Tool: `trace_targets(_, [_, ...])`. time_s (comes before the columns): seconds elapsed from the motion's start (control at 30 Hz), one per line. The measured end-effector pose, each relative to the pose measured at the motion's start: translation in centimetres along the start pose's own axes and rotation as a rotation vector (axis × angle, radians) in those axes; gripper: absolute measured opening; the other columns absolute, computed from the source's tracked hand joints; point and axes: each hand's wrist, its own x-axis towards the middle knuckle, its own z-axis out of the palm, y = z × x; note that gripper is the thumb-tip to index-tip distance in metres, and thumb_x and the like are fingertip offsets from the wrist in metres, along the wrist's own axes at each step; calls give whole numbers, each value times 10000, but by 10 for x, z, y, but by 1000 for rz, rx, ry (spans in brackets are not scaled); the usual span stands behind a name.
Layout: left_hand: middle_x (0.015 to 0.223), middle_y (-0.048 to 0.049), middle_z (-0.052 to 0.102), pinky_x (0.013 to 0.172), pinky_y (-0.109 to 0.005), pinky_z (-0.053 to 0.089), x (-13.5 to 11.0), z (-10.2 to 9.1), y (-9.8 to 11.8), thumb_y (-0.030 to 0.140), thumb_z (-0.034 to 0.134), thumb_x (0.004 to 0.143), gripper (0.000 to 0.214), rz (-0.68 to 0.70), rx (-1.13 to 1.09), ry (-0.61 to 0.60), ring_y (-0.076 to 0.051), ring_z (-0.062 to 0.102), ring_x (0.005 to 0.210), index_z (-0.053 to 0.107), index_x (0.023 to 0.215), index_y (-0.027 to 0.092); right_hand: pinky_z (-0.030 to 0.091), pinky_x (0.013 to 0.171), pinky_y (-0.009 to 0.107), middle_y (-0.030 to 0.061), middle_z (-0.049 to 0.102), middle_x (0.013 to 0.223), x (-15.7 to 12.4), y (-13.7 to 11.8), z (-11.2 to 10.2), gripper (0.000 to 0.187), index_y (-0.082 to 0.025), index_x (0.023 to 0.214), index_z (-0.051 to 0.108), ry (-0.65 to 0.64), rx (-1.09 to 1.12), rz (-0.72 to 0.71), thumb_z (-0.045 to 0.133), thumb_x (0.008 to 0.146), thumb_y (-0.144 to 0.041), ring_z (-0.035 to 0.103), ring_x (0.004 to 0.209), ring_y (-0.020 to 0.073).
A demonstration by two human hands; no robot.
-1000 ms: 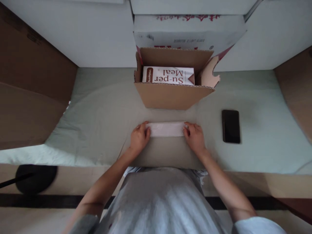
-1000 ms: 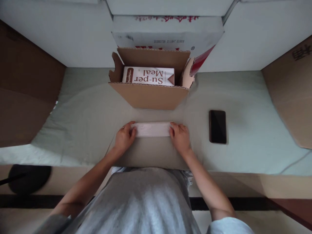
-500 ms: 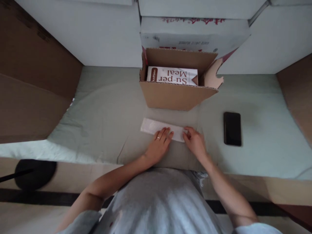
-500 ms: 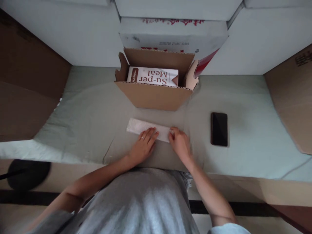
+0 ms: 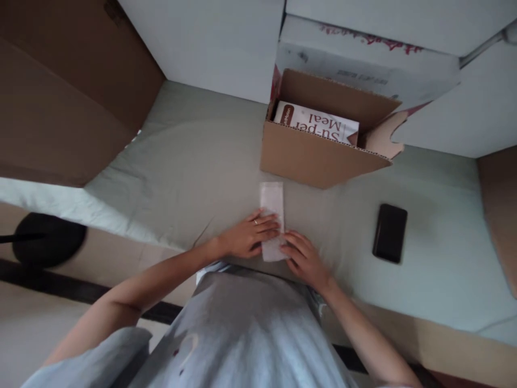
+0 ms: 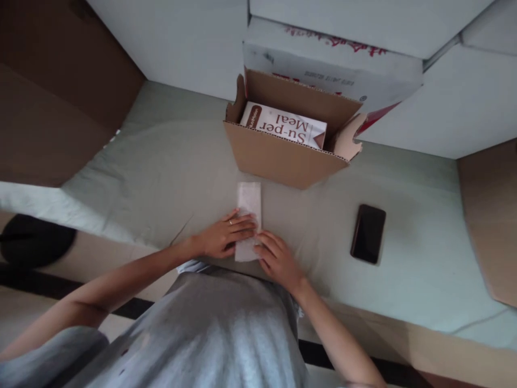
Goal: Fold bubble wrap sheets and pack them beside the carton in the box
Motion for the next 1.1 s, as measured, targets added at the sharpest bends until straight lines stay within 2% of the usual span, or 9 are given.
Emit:
trace_targets(0.1, [1373,-177,472,1122,-524,241,-12,9,12,277,573,765,582,-63,14,69,-316,310,1362,447,1309,113,484,932,464,97,662,1060,11,-4,6,307,-208,1125,576,-44,29,-15,476,844,-138,588,1047,217])
trace_targets(0.23, [1109,-137,627,993,-428,437,-19,25,20,221,490,858,304,-204,-42,236,-238,543,1126,541,1144,134,508,862,443,79,682,987,20,-5,9,288,-233,1141,573,-6,80,115,472,875,-184,620,939,217])
trace_targets(0.37, [967,-106,651,851,-375,501,-11,29,19,229,455,883,218,-355,-179,388,-210,599,954,567,1048,142,534,810,392,100,646,1061,23,-2,18,378,-230,1276,473,206,51,312,487,900,-266,617,967,220])
trace_targets(0.47, [937,-88,644,757,-336,502,0,23,19,264,487,854,291,-559,-284,478,-180,605,811,542,1116,148,492,908,433,128,570,1200,25,-1,21,401,-239,1262,484,328,-103,245,555,868,-266,552,1116,250])
trace_targets(0.57, [822,-29,616,647,-264,468,11,15,18,239,509,807,392,-718,-431,498,-129,555,659,507,1188,144,420,996,485,110,513,1321,29,1,19,393,-263,1242,510,180,-234,98,572,854,-267,453,1250,277])
trace_targets(0.7, [618,53,499,541,-217,391,19,3,10,198,518,780,384,-841,-604,423,-99,474,543,526,1160,147,365,1036,518,115,518,1345,39,7,17,446,-213,1303,474,-29,-281,91,504,858,-201,392,1301,281])
trace_targets(0.83, [685,12,558,586,-248,440,16,-11,4,260,511,836,370,-782,-585,417,-127,543,617,511,1184,137,323,1061,539,103,603,1221,52,16,9,466,-197,1258,514,-56,-236,83,519,793,-156,463,1210,280])
trace_targets(1.0, [1280,-155,510,1008,-463,385,5,-17,2,459,667,757,646,-337,-236,400,-291,449,1217,443,1287,165,427,958,492,90,647,1023,67,21,-12,391,-201,1149,561,-18,-42,133,565,758,-198,544,1035,261])
trace_targets(1.1, [1216,-137,560,998,-454,400,9,-7,-2,424,583,841,520,-371,-253,410,-263,502,1158,453,1282,182,482,881,453,108,629,1054,75,23,-19,411,-195,1209,505,-26,37,230,554,804,-246,573,989,248])
